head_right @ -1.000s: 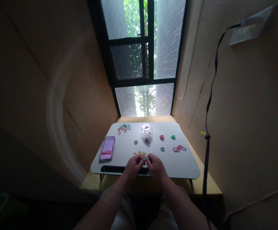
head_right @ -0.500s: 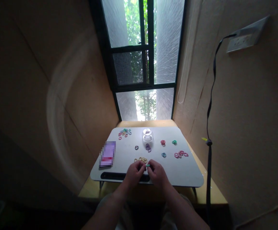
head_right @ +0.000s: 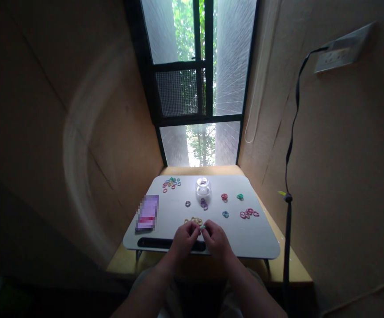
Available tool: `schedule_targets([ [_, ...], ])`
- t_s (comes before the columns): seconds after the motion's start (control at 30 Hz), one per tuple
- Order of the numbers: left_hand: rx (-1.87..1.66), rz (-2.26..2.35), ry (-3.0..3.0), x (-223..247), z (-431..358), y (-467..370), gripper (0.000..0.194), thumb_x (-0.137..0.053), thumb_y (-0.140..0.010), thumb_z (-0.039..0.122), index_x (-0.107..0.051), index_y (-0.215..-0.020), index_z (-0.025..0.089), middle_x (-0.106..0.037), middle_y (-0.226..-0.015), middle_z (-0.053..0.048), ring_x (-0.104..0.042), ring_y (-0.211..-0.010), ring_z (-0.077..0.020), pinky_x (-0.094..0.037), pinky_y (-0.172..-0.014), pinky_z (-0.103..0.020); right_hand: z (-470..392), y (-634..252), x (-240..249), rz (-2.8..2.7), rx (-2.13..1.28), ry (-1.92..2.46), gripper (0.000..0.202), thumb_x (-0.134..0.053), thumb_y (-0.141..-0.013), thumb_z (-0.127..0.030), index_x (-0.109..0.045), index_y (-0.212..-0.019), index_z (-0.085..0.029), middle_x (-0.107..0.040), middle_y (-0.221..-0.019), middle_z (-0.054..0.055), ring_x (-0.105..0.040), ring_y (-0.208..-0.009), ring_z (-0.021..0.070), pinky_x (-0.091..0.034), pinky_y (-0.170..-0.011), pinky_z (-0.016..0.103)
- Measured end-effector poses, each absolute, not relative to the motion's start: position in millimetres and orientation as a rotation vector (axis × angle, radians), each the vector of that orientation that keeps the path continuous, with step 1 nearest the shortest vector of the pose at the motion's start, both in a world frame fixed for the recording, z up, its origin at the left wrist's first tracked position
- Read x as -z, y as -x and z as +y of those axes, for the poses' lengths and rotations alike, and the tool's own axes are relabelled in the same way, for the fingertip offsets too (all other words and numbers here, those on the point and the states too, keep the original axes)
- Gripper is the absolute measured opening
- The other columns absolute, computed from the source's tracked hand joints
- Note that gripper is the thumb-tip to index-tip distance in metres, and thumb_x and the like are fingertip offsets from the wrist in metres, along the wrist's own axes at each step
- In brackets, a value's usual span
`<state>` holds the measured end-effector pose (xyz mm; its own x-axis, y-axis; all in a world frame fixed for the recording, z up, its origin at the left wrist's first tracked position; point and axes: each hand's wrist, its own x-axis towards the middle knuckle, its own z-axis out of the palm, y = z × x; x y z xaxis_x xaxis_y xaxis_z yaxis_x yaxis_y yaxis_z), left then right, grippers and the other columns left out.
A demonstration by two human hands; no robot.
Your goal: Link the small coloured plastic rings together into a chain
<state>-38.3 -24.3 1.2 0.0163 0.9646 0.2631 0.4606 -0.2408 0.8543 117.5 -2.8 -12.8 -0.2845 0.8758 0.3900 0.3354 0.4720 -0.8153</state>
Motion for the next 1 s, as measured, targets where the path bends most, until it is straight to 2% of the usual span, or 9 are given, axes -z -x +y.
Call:
schedule_targets([
  [0.33,-1.194,1.425,-1.727,-1,-24,38,0.021,-0.057,-0.084,0.037,-0.061,-0.075,0.018,-0.057,-0.061,0.001,-0.049,-0.057,-0.0132,-0.037,-0.057,-0.025,-1,-114,14,-1.854,-0.704,1.104,0.029,-0.039,-0.093,-0.036,-0.043,-0.068,-0.021,-0.051,-0.062,-0.002,-0.048,-0.059,0.0145,-0.034,-0.056,0.025],
  [0.57,-1.194,1.318,-1.686,-7,-26,36,0.015,-0.06,-0.081,0.029,-0.066,-0.088,0.018,-0.065,-0.078,-0.003,-0.057,-0.066,-0.0145,-0.043,-0.059,-0.023,1,-113,19,-1.848,-0.712,1.097,0.03,-0.04,-0.093,-0.038,-0.043,-0.068,-0.021,-0.052,-0.064,-0.001,-0.049,-0.06,0.015,-0.034,-0.056,0.025],
  [0.77,-1.197,1.389,-1.71,-4,-23,36,0.019,-0.057,-0.084,0.031,-0.068,-0.08,0.017,-0.063,-0.07,-0.002,-0.052,-0.066,-0.0141,-0.04,-0.063,-0.024,2,-112,19,-1.868,-0.719,1.134,0.032,-0.04,-0.093,-0.04,-0.044,-0.068,-0.021,-0.053,-0.064,-0.001,-0.05,-0.061,0.0147,-0.034,-0.058,0.025],
  [1.0,-1.175,1.434,-1.676,-3,-21,36,0.02,-0.056,-0.084,0.034,-0.064,-0.078,0.017,-0.059,-0.067,-0.001,-0.049,-0.064,-0.0141,-0.038,-0.061,-0.024,-2,-113,9,-1.802,-0.804,1.004,0.016,-0.044,-0.09,-0.031,-0.053,-0.083,-0.02,-0.058,-0.073,0.0,-0.053,-0.067,0.0153,-0.039,-0.063,0.025],
])
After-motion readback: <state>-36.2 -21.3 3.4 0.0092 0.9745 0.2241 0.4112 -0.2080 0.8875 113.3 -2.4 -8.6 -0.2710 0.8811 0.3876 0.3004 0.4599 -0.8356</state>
